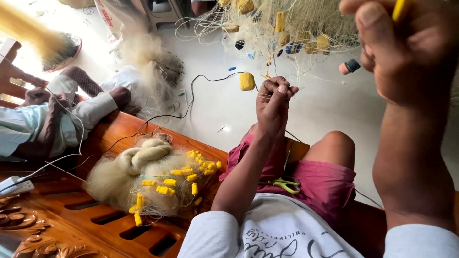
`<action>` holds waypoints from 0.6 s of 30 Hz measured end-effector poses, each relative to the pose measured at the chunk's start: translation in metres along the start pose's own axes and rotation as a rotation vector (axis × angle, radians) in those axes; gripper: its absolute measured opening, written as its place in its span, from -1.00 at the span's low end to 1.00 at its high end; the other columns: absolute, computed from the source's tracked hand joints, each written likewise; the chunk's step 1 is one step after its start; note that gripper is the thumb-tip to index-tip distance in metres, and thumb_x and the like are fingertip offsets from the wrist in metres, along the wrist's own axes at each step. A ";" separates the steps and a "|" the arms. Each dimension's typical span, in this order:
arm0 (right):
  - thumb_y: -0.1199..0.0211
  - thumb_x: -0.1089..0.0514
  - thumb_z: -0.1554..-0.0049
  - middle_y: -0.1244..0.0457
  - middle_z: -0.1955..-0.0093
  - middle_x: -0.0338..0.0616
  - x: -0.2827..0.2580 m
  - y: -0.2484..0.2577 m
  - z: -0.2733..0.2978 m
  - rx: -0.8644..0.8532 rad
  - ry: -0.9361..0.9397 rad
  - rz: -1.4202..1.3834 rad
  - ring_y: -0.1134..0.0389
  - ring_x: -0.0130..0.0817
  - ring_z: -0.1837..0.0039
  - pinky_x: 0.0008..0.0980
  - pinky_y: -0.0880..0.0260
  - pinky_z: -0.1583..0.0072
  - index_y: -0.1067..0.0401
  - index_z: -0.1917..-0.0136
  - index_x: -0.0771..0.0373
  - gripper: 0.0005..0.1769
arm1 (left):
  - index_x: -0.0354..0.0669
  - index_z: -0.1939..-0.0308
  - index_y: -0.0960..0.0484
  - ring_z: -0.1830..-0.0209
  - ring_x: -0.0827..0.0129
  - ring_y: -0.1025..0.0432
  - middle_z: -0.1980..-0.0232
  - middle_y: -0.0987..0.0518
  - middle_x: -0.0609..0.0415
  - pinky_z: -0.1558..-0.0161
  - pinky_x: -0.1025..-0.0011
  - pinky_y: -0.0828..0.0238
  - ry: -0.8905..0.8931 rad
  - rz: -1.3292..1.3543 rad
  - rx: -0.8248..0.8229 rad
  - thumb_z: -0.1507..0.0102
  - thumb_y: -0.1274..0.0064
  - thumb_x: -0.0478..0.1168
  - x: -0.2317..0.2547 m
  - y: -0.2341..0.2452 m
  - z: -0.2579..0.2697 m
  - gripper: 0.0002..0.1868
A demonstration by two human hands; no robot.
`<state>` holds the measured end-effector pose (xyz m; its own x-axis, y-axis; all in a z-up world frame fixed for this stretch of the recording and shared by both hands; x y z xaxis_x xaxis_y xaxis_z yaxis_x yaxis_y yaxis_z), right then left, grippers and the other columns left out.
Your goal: Repairing or weaving a fishing net using a shuttle and scissors while seated.
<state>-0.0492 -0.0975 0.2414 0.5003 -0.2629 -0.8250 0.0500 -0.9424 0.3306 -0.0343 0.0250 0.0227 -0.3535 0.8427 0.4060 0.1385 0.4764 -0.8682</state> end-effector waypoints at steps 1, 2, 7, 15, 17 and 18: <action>-0.01 0.20 -0.59 0.01 0.29 -0.23 -0.003 -0.006 -0.006 0.024 0.017 -0.015 0.09 -0.61 0.34 -0.58 -0.06 0.35 -0.37 -0.22 0.44 -0.77 | -0.10 0.34 -0.46 0.23 0.53 -0.39 0.10 -0.43 0.09 -0.12 0.34 -0.45 -0.011 -0.008 -0.005 -0.34 0.02 -0.39 0.001 -0.001 0.000 -0.84; -0.01 0.20 -0.59 0.01 0.29 -0.23 0.001 -0.010 -0.012 0.024 0.019 -0.016 0.09 -0.61 0.34 -0.58 -0.06 0.35 -0.37 -0.22 0.44 -0.77 | -0.10 0.34 -0.46 0.23 0.53 -0.39 0.10 -0.43 0.09 -0.12 0.34 -0.45 -0.012 -0.008 -0.005 -0.34 0.02 -0.39 0.001 -0.002 0.000 -0.84; -0.14 0.18 -0.45 0.05 0.41 -0.32 -0.001 -0.032 -0.031 0.148 -0.102 0.051 0.01 -0.58 0.42 -0.50 0.06 0.52 -0.03 0.31 0.11 -0.48 | -0.08 0.36 -0.44 -0.01 0.44 -0.39 0.02 -0.47 -0.01 -0.05 0.34 -0.46 -0.071 -0.154 -0.009 -0.33 0.00 -0.34 -0.005 0.000 0.001 -0.84; -0.14 0.28 -0.61 0.03 0.44 -0.18 0.010 -0.042 -0.027 0.148 0.292 0.099 0.02 -0.42 0.33 -0.32 0.09 0.16 -0.08 0.33 0.31 -0.36 | -0.07 0.31 -0.27 -0.04 0.34 -0.42 0.02 -0.53 -0.05 -0.02 0.35 -0.50 -0.188 -0.369 -0.013 -0.33 0.00 -0.34 -0.005 -0.012 0.002 -0.78; -0.14 0.22 -0.65 0.03 0.44 -0.21 0.011 -0.046 -0.022 0.156 0.306 0.182 -0.01 -0.42 0.31 -0.28 0.10 0.15 -0.10 0.33 0.30 -0.33 | -0.07 0.28 -0.25 -0.07 0.35 -0.42 0.01 -0.53 -0.05 -0.02 0.39 -0.51 -0.279 -0.384 -0.033 -0.34 -0.02 -0.37 -0.011 -0.013 -0.001 -0.76; -0.08 0.14 -0.59 -0.05 0.31 -0.26 0.016 -0.047 -0.019 0.171 0.164 0.038 0.00 -0.53 0.34 -0.43 0.05 0.28 -0.25 0.05 0.24 -0.68 | -0.06 0.29 -0.23 -0.04 0.38 -0.43 0.05 -0.54 -0.03 -0.04 0.43 -0.44 -0.270 -0.439 0.006 -0.31 -0.07 -0.36 -0.012 -0.017 -0.002 -0.71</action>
<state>-0.0271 -0.0532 0.2219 0.6338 -0.2744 -0.7232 -0.1112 -0.9576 0.2659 -0.0307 0.0078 0.0330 -0.6040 0.4681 0.6451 -0.0815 0.7689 -0.6342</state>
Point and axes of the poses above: each hand's wrist, its own z-axis away from the middle knuckle, its own y-axis out of the back of the hand, x = y × z, the point moved 1 cm from there along -z, towards the middle knuckle
